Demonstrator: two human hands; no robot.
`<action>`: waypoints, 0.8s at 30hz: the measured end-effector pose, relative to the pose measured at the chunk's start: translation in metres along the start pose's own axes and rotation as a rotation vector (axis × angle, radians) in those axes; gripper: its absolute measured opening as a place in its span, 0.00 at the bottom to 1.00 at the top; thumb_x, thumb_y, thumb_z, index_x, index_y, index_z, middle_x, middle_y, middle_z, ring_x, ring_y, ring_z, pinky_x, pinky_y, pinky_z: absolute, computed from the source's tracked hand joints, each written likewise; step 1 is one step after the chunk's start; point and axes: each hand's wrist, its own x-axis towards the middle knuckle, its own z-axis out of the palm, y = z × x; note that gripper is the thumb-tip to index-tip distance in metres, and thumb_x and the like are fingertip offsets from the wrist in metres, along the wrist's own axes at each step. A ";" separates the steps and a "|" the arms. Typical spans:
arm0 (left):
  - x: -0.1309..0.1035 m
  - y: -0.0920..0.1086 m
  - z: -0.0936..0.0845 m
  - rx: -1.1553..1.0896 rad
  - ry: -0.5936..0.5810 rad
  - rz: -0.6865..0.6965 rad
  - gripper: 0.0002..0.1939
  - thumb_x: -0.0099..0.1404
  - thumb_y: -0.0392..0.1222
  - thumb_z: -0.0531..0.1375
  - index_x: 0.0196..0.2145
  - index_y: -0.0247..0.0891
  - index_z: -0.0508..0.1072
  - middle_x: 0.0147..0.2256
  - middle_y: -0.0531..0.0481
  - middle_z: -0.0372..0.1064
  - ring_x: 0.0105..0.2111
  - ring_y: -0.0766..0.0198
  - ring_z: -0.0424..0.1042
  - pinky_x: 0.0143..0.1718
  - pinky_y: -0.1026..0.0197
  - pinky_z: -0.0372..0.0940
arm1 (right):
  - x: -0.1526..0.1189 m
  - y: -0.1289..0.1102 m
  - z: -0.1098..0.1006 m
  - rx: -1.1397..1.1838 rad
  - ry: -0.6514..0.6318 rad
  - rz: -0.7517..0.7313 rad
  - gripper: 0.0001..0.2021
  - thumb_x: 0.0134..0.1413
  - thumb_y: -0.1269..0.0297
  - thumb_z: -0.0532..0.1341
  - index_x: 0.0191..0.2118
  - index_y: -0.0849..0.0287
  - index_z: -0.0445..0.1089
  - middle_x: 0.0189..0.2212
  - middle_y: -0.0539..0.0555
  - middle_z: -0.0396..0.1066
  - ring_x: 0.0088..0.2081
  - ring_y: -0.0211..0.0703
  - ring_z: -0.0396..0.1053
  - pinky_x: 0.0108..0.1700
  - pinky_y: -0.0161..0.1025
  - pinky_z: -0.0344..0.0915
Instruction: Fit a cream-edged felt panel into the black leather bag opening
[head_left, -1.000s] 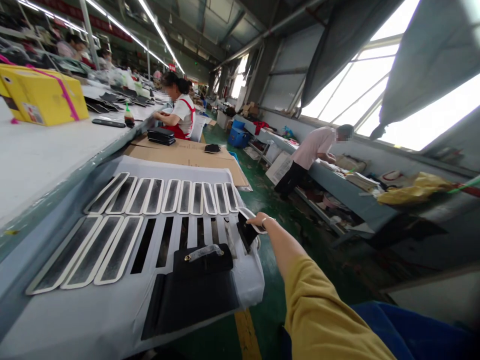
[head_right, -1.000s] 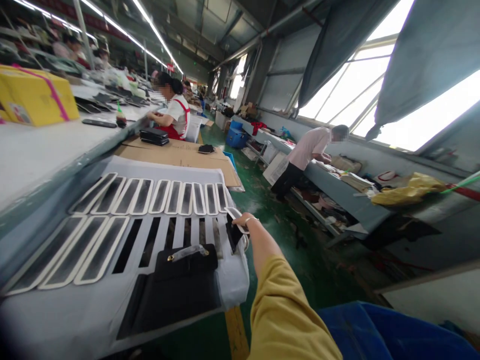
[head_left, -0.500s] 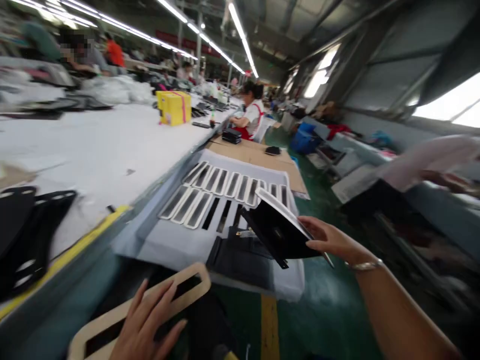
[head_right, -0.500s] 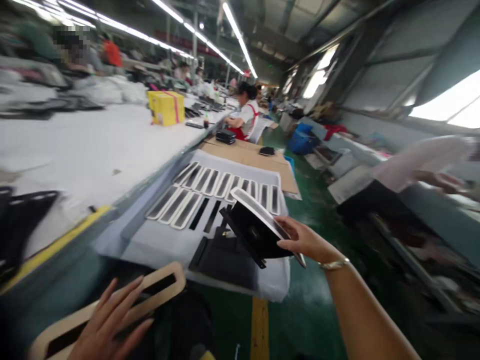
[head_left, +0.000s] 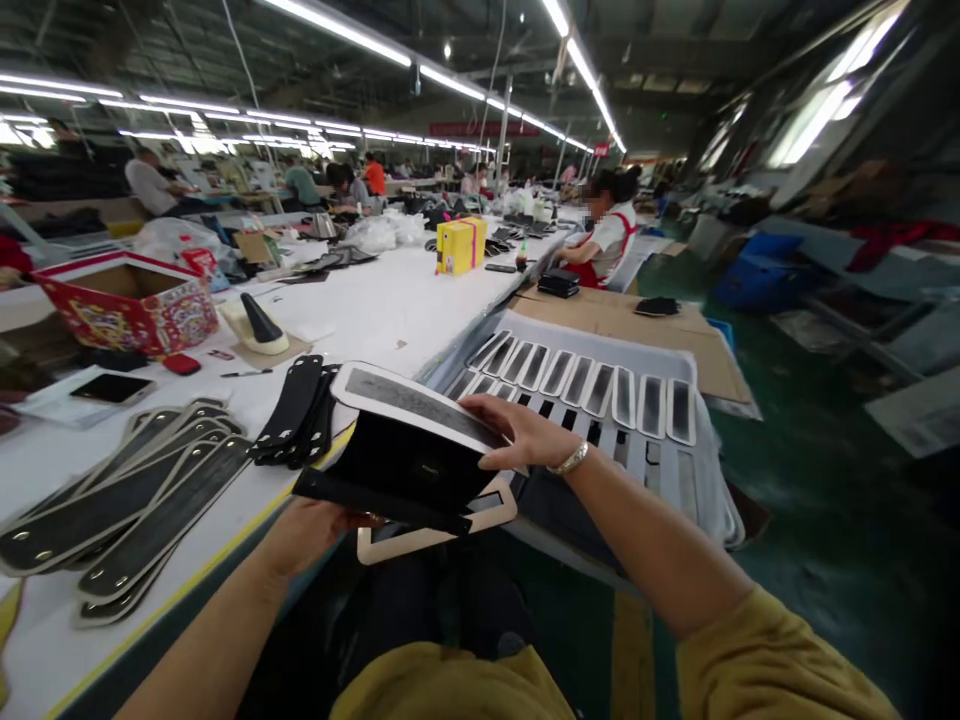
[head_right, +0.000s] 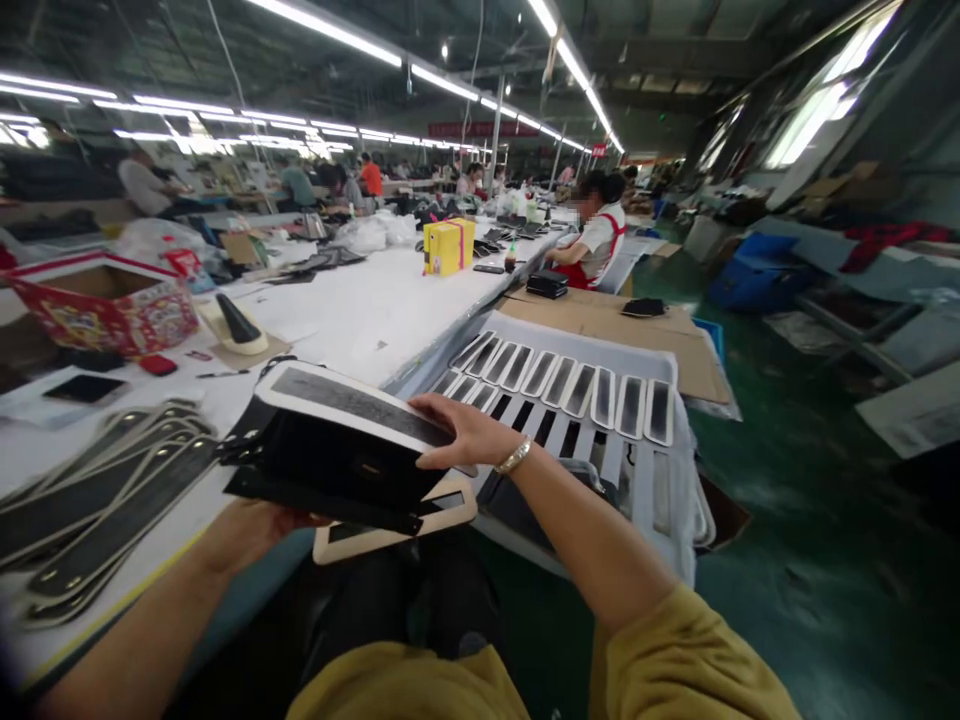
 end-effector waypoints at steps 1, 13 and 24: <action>-0.002 0.000 -0.003 -0.094 -0.007 -0.033 0.18 0.55 0.59 0.60 0.34 0.42 0.76 0.33 0.47 0.75 0.35 0.48 0.74 0.36 0.39 0.70 | 0.004 0.004 0.001 -0.012 0.002 -0.002 0.36 0.41 0.56 0.67 0.57 0.62 0.58 0.54 0.56 0.62 0.55 0.48 0.60 0.58 0.44 0.55; -0.004 -0.007 0.006 0.444 0.148 -0.019 0.26 0.45 0.52 0.68 0.38 0.31 0.74 0.28 0.48 0.74 0.27 0.60 0.72 0.29 0.61 0.68 | -0.017 0.038 0.018 -0.306 0.182 -0.003 0.40 0.41 0.56 0.68 0.59 0.62 0.53 0.56 0.61 0.58 0.56 0.50 0.59 0.59 0.46 0.55; -0.001 -0.080 0.040 0.873 -0.023 0.500 0.14 0.61 0.48 0.56 0.33 0.37 0.76 0.35 0.46 0.73 0.37 0.57 0.72 0.42 0.56 0.68 | -0.053 0.052 -0.001 -0.511 -0.054 0.098 0.40 0.40 0.54 0.68 0.58 0.66 0.56 0.53 0.63 0.60 0.54 0.51 0.59 0.57 0.48 0.57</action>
